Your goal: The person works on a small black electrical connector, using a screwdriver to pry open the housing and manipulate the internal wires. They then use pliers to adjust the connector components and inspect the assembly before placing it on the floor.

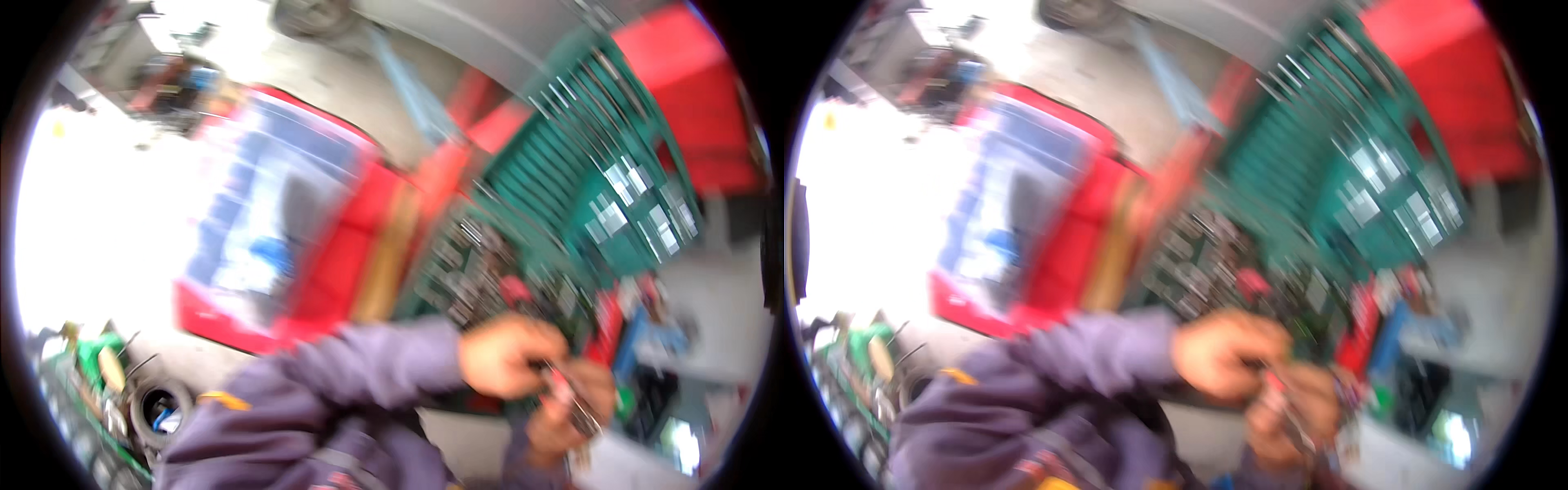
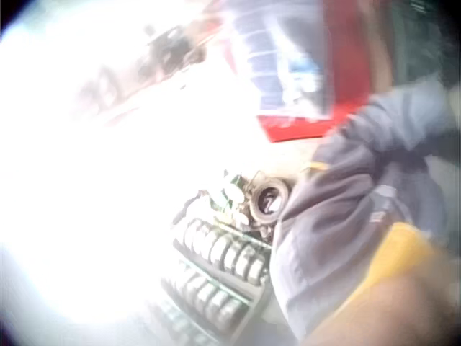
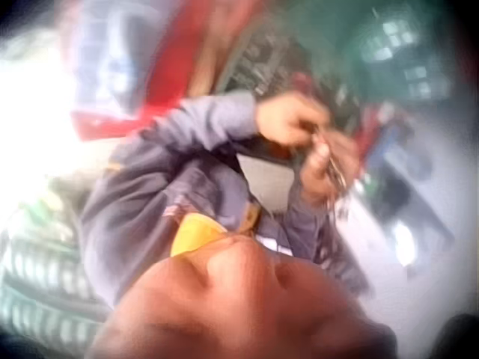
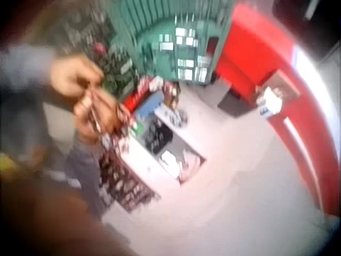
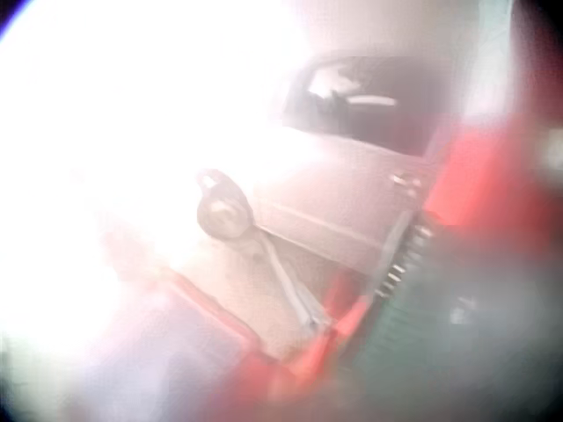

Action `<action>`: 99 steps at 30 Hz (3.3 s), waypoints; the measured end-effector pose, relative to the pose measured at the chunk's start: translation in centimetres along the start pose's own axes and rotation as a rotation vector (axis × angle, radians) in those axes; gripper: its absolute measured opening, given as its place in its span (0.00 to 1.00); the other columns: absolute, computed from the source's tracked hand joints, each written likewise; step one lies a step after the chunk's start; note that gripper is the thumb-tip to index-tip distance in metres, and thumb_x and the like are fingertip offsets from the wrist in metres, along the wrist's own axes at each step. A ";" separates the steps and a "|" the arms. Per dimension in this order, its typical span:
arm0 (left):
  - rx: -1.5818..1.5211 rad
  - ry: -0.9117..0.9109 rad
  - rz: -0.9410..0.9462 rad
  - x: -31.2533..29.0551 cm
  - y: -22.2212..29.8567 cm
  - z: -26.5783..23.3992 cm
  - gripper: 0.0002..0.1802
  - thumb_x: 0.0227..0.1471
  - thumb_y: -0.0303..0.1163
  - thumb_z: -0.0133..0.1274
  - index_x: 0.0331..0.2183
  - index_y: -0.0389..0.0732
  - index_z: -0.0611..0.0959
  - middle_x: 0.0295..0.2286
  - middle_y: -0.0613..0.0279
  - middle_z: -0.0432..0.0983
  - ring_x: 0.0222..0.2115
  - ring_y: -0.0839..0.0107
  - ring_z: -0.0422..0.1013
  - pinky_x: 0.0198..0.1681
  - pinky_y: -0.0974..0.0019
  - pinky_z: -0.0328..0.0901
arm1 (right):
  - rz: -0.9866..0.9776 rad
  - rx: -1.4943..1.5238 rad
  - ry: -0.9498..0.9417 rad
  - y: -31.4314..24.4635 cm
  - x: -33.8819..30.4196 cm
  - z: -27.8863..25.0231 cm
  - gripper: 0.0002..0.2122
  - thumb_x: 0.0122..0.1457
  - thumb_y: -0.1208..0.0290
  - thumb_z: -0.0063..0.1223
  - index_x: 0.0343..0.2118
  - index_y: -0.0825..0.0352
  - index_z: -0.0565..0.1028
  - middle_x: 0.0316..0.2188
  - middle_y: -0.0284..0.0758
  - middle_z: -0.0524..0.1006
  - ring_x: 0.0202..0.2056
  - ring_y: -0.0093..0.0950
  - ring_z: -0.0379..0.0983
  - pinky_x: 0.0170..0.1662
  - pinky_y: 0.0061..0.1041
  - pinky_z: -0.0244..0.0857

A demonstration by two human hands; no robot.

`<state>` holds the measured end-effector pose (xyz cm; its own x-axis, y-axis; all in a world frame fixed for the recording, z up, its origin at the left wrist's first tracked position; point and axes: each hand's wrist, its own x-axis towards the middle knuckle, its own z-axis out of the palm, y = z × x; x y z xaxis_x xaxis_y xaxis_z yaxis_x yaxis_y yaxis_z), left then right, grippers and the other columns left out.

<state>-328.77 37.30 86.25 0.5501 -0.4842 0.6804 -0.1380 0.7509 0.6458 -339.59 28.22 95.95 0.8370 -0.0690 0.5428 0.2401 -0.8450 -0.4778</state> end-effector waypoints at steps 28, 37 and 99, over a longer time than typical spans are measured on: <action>0.673 0.012 -0.148 0.9 0.6 4.3 0.26 0.48 0.37 0.55 0.48 0.39 0.72 0.31 0.43 0.77 0.33 0.44 0.75 0.35 0.48 0.70 | 0.401 0.268 -0.035 3.3 -1.5 -0.2 0.11 0.61 0.68 0.55 0.40 0.69 0.72 0.37 0.37 0.77 0.39 0.29 0.72 0.46 0.28 0.65; 0.675 -0.112 -0.254 -0.7 1.0 3.1 0.48 0.41 0.28 0.56 0.62 0.30 0.56 0.47 0.39 0.69 0.37 0.39 0.73 0.37 0.50 0.71 | 0.426 0.197 0.062 4.5 -4.8 -0.6 0.12 0.56 0.74 0.60 0.41 0.68 0.69 0.41 0.39 0.77 0.42 0.28 0.72 0.50 0.28 0.64; 0.788 -0.368 -0.188 2.5 -1.6 3.6 0.14 0.42 0.21 0.61 0.33 0.37 0.75 0.26 0.58 0.74 0.21 0.58 0.74 0.21 0.60 0.69 | 0.156 0.201 -0.135 11.4 -4.8 -5.3 0.15 0.56 0.70 0.64 0.43 0.74 0.76 0.33 0.43 0.81 0.32 0.32 0.81 0.33 0.27 0.73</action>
<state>-330.16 33.26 88.20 0.3398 -0.7841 0.5193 -0.6734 0.1827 0.7164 -343.44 16.14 91.57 0.9262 -0.1068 0.3617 0.1851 -0.7069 -0.6827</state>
